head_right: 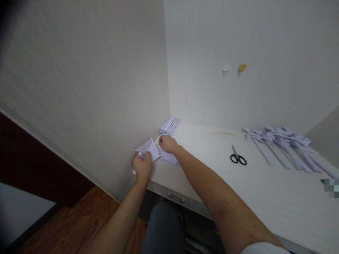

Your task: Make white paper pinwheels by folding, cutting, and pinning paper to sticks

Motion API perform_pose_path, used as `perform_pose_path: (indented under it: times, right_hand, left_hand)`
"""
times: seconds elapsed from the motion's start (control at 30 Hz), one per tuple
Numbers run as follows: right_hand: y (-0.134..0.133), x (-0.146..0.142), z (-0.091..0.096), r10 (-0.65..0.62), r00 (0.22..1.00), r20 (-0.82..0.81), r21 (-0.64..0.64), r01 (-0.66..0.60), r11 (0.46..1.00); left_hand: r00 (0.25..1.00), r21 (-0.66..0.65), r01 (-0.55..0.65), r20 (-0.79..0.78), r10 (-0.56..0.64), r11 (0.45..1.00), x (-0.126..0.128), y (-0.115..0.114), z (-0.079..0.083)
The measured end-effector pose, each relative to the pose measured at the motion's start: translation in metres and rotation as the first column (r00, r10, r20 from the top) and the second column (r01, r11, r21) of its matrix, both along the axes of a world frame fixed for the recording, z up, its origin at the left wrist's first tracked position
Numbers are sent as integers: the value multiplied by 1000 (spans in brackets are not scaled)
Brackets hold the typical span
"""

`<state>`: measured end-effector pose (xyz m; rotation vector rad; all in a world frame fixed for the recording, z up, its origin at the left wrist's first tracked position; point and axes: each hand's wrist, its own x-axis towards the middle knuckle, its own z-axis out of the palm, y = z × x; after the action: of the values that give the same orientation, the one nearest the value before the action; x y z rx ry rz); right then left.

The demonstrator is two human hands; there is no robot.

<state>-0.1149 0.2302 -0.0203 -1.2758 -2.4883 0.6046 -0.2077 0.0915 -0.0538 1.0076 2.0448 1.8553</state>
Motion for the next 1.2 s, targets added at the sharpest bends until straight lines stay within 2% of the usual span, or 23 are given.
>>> perform_pose_path:
  times: [0.27,0.5,0.73,0.87,1.0,1.1,1.2]
  right_hand:
    - [-8,22,-1,-80,978,-191,25,86,996]
    - [-20,72,5,-153,915,-373,66,190,979]
    - [-31,131,0,-242,864,-442,-14,263,965]
    - [-35,176,-1,-296,820,-490,-82,296,952]
    - [-33,216,11,-329,740,-587,-142,306,941]
    - [-24,242,40,-325,658,-679,-160,300,940]
    - [-10,273,82,-307,559,-770,-133,330,935]
  left_hand:
    - [1000,-4,15,-6,-15,1000,0,0,-1]
    - [1000,-7,19,15,-19,1000,0,1,0]
    - [995,40,30,92,-33,999,4,-3,6]
    - [991,102,23,129,-36,995,22,-4,28]
    - [981,183,146,100,-166,972,69,11,63]
    - [947,221,291,75,-314,931,118,35,91]
    - [881,324,428,60,-470,844,166,62,115]
